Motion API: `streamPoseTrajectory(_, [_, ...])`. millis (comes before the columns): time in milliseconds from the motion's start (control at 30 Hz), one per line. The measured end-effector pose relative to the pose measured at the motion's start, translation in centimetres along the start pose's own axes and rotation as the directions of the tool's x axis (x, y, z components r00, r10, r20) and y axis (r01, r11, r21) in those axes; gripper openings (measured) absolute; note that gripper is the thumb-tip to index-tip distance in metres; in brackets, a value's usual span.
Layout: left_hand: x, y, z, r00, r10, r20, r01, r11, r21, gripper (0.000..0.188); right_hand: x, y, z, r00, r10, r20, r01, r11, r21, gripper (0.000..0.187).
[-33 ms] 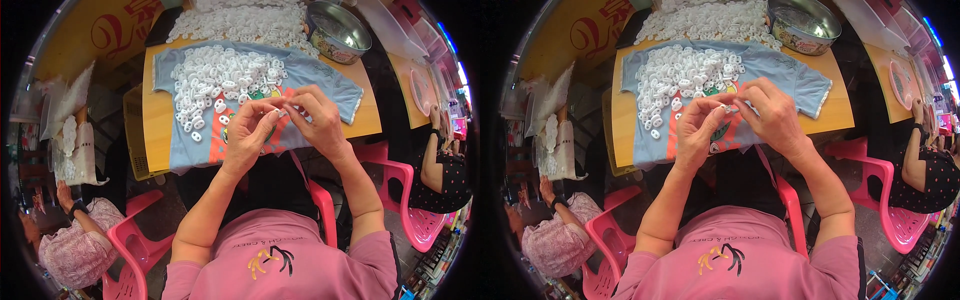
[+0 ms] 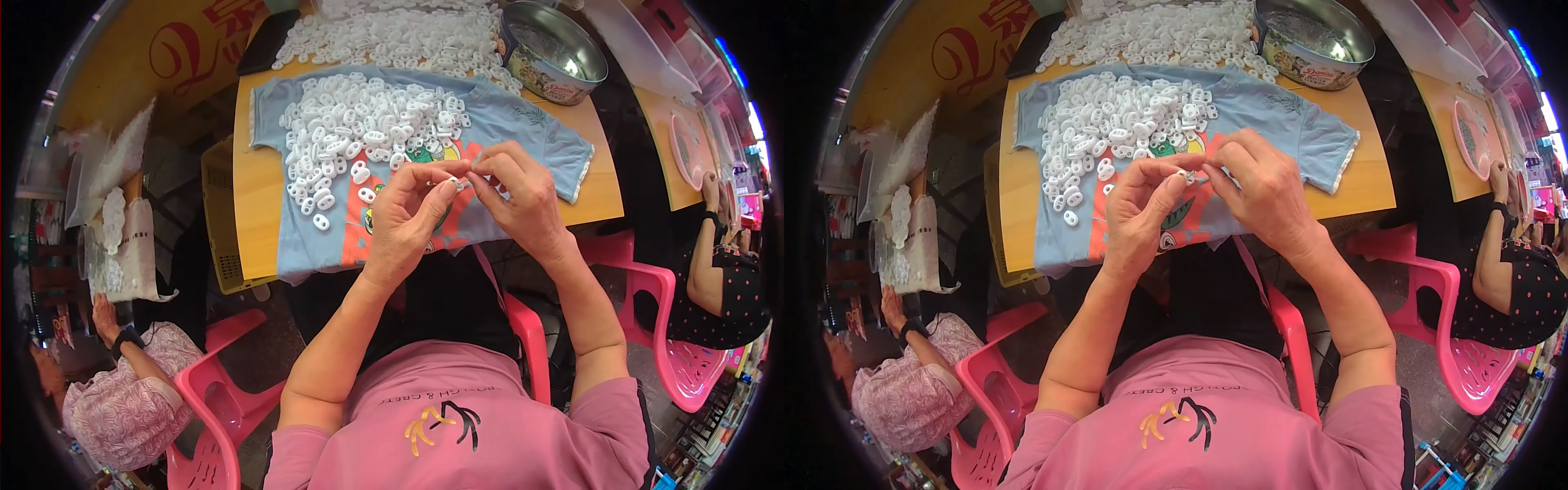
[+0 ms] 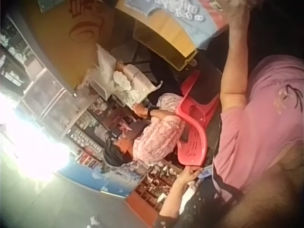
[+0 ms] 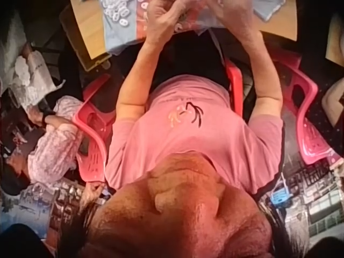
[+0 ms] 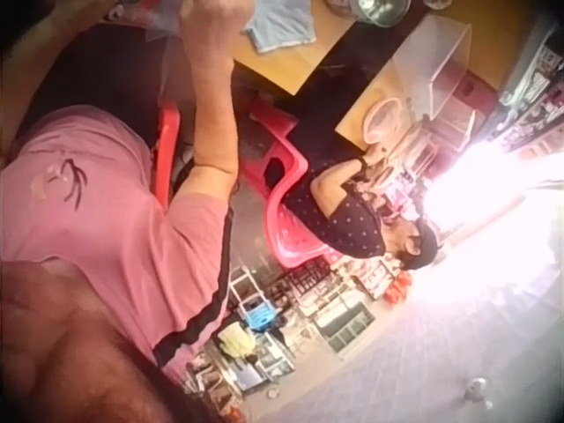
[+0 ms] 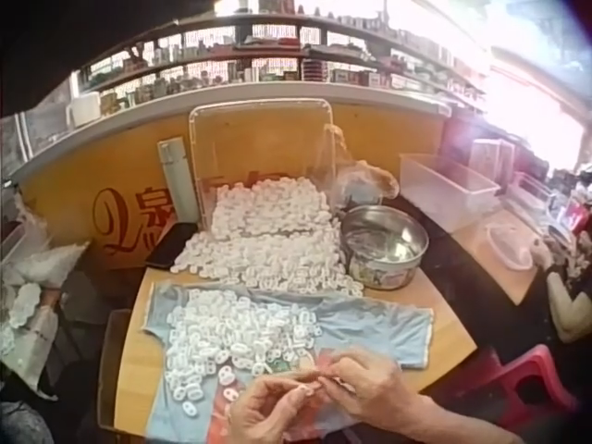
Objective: Manually threading white plastic cord locks or toggles onto a string attached to a t-shirt.
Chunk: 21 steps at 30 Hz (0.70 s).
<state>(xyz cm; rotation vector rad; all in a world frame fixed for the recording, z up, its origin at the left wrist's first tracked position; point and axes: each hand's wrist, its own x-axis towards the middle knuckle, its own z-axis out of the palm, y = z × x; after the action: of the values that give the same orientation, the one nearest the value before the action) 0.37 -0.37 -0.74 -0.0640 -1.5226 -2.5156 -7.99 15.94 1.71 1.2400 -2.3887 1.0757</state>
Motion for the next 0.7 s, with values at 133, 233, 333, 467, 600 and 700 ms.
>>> streamPoseTrajectory(133, [0.1,-0.2,0.0,1.000,0.000,-0.014,0.000,1.000,0.001,0.010,-0.2,-0.5,0.0,0.998,0.045,0.048,-0.039,0.992,-0.120,0.023])
streamPoseTrajectory(233, [0.1,0.0,0.1,0.999,0.016,-0.029,-0.015,0.999,0.047,0.010,-0.6,-0.4,-0.1,0.978,0.210,0.011,-0.210,0.972,0.104,0.021])
streamPoseTrajectory(333, [-0.2,0.0,0.0,0.995,-0.035,-0.091,0.047,0.990,0.131,0.012,-0.6,-1.3,0.3,0.864,0.501,0.055,-0.434,0.684,0.586,0.019])
streamPoseTrajectory(467, [-0.2,0.3,0.3,0.995,-0.028,-0.091,0.044,0.984,0.174,0.014,-0.4,-1.4,0.5,0.852,0.510,0.116,-0.408,0.510,0.757,0.018])
streamPoseTrajectory(600, [-0.2,0.3,0.4,0.995,-0.044,-0.095,0.056,0.990,0.129,0.015,-0.7,-1.4,1.2,0.855,0.502,0.132,-0.387,0.445,0.808,0.017])
streamPoseTrajectory(700, [-0.2,0.2,0.3,0.993,-0.045,-0.109,0.062,0.986,0.154,0.015,-0.8,-1.7,1.3,0.859,0.501,0.103,-0.375,0.481,0.793,0.016])
